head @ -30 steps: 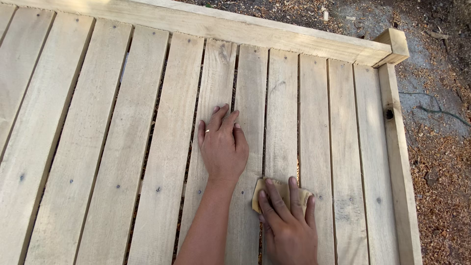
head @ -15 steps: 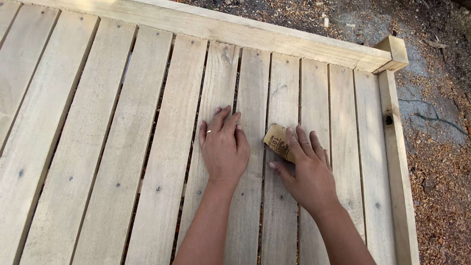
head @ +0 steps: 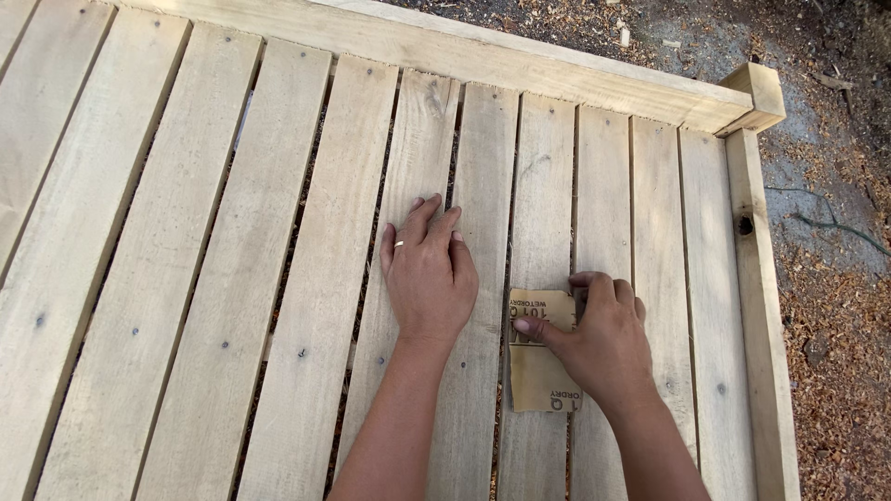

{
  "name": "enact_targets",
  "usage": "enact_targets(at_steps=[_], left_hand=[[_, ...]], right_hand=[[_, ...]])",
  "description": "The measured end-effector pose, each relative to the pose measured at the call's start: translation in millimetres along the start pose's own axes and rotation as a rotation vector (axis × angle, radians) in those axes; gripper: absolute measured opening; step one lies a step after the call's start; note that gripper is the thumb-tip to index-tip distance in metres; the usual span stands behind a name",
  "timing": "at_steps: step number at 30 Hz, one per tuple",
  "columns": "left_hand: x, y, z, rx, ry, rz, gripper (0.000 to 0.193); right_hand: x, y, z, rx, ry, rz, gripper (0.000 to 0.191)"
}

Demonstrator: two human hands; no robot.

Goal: The person sands the slatted wooden surface of an outdoor wood structure by hand, rubbing sandpaper back and forth across the planks while steadying the surface with the other hand. They briefly use a hammer to tap along the boards and at times use a small scraper blade on the wood before resuming sanding.

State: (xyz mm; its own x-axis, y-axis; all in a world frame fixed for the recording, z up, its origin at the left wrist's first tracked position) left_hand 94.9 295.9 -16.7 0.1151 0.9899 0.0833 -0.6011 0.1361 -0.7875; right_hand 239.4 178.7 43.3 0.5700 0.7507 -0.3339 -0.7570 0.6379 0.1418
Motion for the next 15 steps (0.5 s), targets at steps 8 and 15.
enact_targets(at_steps=[8,15], left_hand=[[-1,1,-1,-0.005,0.006,0.009,0.033],[0,-1,1,0.005,0.003,-0.001,0.032]], right_hand=[[-56,-4,-23,0.028,-0.060,-0.062,0.088],[-16,18,-16,0.720,-0.578,0.167,0.034]])
Point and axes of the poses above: each hand's wrist, its own x-axis towards the middle knuckle, its own z-axis out of the back of the hand, y = z × x, the point moved 3 cm from there along x, towards the middle knuckle, and after that the axes turned 9 degrees about z, right-handed, at the moved point
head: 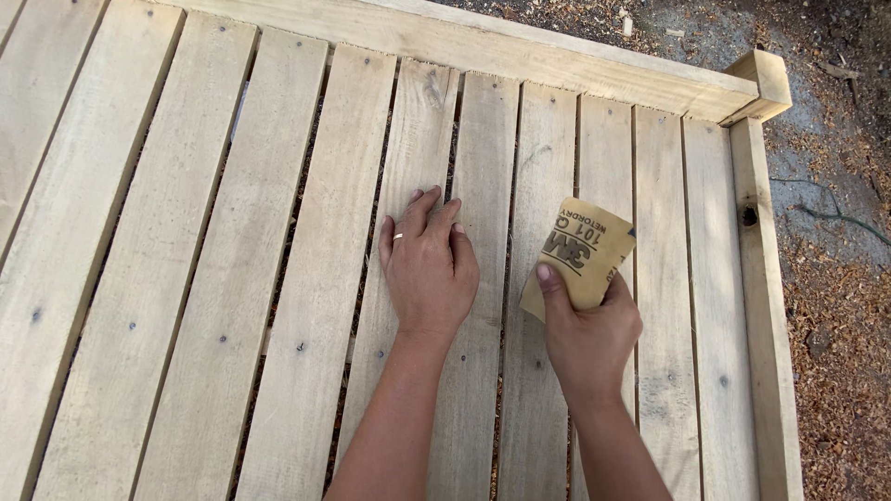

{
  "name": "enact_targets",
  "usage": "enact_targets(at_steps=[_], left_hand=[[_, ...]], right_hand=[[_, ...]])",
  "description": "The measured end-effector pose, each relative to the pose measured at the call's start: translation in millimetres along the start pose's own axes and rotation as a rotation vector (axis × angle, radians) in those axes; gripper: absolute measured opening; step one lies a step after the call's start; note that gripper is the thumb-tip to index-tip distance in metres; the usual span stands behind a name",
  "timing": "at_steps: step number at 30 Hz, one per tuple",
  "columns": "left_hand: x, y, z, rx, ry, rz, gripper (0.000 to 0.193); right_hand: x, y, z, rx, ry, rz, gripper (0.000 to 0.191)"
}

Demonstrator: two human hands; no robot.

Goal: The person sands the slatted wooden surface of an outdoor wood structure by hand, rubbing sandpaper back and forth across the planks while steadying the surface with the other hand. They briefly use a hammer to tap along the boards and at times use a small scraper blade on the wood before resuming sanding.

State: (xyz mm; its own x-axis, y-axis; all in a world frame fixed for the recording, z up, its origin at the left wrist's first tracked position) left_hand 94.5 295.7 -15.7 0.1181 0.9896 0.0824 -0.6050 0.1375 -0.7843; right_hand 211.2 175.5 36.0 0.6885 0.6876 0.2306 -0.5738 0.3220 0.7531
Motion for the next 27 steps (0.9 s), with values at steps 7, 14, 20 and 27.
enact_targets(at_steps=[7,14,20,27], left_hand=[[-1,-2,0,-0.024,-0.009,0.001,0.032],[-1,-3,1,-0.017,-0.015,-0.004,0.032],[-2,-4,2,-0.013,-0.012,-0.010,0.032],[-1,-3,2,-0.024,0.001,-0.002,0.034]], right_hand=[[5,4,-29,-0.099,-0.122,0.164,0.023],[-25,-5,-32,-0.189,-0.128,0.218,0.013],[-30,-6,-34,-0.555,0.233,0.173,0.028],[5,1,-39,-0.740,0.109,0.398,0.029]])
Point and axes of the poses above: each hand's wrist, its own x-axis towards the middle knuckle, its own z-axis out of the back of the hand, y = z × x, the point moved 3 cm from there along x, towards the middle knuckle, and after that the axes turned 9 degrees about z, right-handed, at the moved point
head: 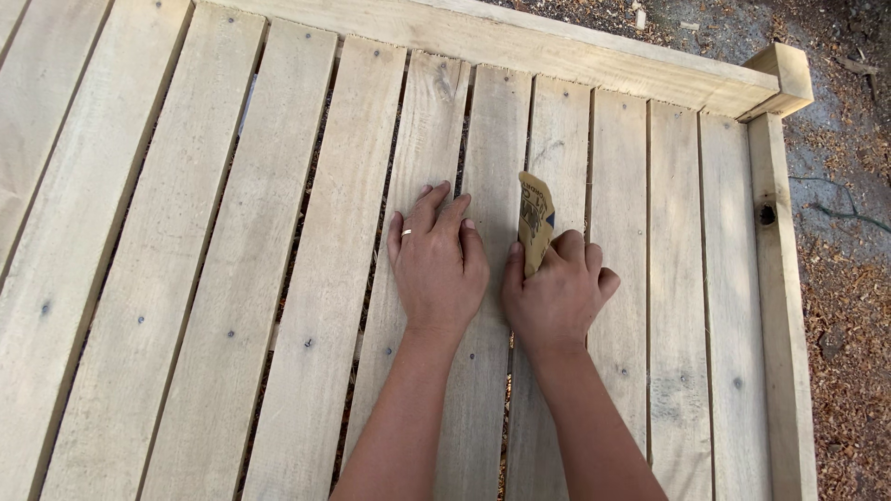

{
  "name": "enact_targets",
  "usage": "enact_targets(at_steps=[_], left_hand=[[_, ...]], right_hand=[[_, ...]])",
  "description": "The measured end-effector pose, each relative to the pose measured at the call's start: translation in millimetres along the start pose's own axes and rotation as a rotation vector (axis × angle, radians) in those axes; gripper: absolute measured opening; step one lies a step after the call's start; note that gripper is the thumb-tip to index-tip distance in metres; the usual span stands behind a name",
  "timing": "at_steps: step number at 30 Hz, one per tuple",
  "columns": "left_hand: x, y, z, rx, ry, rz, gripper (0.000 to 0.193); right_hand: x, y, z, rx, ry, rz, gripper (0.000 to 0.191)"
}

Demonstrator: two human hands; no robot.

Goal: The person sands the slatted wooden surface of an outdoor wood structure by hand, rubbing sandpaper back and forth across the planks while steadying the surface with the other hand. They briefly use a hammer to tap along the boards and at times use a small scraper blade on the wood before resuming sanding.

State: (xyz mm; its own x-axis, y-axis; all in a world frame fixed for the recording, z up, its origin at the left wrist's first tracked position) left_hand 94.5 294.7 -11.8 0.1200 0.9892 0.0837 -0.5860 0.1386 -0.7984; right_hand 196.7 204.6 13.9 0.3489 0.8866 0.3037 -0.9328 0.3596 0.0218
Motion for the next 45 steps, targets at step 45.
enact_targets(at_steps=[45], left_hand=[[1,0,6,0.029,0.012,-0.007,0.043]], right_hand=[[31,-14,-28,0.030,0.163,0.057,0.020]])
Point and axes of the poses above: each hand's wrist, its own x-axis towards the middle knuckle, its own z-axis out of the back of the hand, y = z × x, the point moved 3 cm from there along x, towards the middle knuckle, and after that the axes turned 9 degrees about z, right-handed, at the moved point
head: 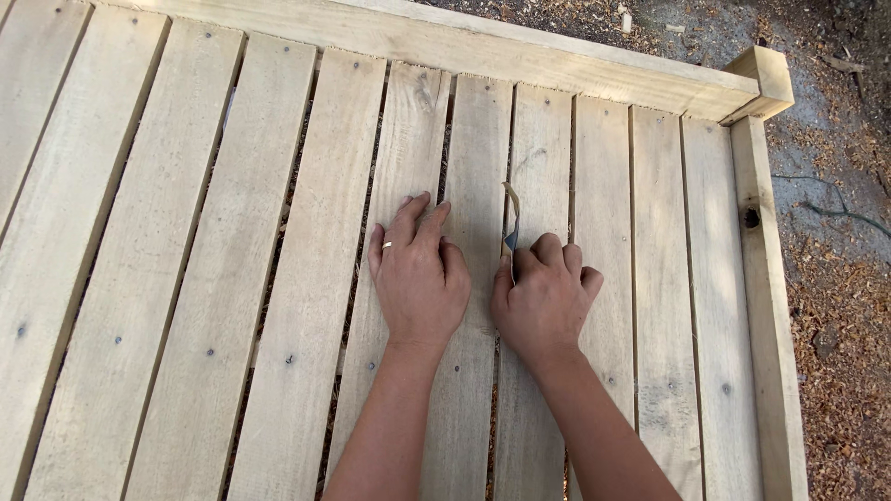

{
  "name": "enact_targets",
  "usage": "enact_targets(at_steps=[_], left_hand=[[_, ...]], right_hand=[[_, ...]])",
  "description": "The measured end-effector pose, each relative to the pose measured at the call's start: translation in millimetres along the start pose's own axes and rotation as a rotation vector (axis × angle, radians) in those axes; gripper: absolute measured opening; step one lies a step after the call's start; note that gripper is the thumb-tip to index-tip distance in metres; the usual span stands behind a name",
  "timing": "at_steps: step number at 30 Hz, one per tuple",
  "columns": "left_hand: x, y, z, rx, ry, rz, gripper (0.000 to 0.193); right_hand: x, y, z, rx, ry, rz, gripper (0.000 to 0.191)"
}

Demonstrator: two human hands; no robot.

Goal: The person sands the slatted wooden surface of an outdoor wood structure by hand, rubbing sandpaper back and forth across the planks while steadying the surface with the other hand. They briefly use a hammer to tap along the boards and at times use a small scraper blade on the wood before resuming sanding.

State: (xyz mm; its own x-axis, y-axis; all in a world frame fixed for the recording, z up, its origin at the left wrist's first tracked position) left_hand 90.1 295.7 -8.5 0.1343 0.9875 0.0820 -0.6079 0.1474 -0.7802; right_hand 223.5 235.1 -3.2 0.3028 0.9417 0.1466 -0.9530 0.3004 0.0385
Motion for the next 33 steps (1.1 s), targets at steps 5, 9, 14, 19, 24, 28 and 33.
enact_targets(at_steps=[5,9,14,19,24,28,33], left_hand=[[0,3,-3,0.029,0.026,0.013,0.044],[0,3,-3,0.018,0.006,-0.013,0.044],[1,3,-3,0.016,0.010,0.007,0.044],[0,2,-2,0.011,0.012,0.008,0.044],[0,3,-1,0.020,0.017,0.005,0.043],[0,2,-1,0.006,0.014,0.006,0.044],[1,1,-2,0.020,0.027,0.024,0.043]], right_hand=[[5,4,9,-0.024,0.060,-0.072,0.024],[0,4,9,0.043,0.075,-0.058,0.026],[3,2,6,0.002,0.018,-0.092,0.028],[-7,7,8,0.021,-0.001,-0.026,0.023],[-13,3,2,0.022,-0.041,-0.040,0.023],[-21,-3,-1,0.023,-0.011,-0.049,0.025],[-18,-1,7,-0.005,0.010,-0.034,0.026]])
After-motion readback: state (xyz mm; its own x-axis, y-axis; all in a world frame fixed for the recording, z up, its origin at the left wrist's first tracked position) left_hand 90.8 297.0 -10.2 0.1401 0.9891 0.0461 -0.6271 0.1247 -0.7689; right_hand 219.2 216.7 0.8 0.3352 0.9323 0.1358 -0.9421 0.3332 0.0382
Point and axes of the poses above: each hand's wrist, its own x-axis towards the middle knuckle, its own z-axis out of the back of the hand, y = z × x, the point moved 3 cm from there along x, towards the middle knuckle, and after that the axes turned 9 degrees about z, right-handed, at the moved point
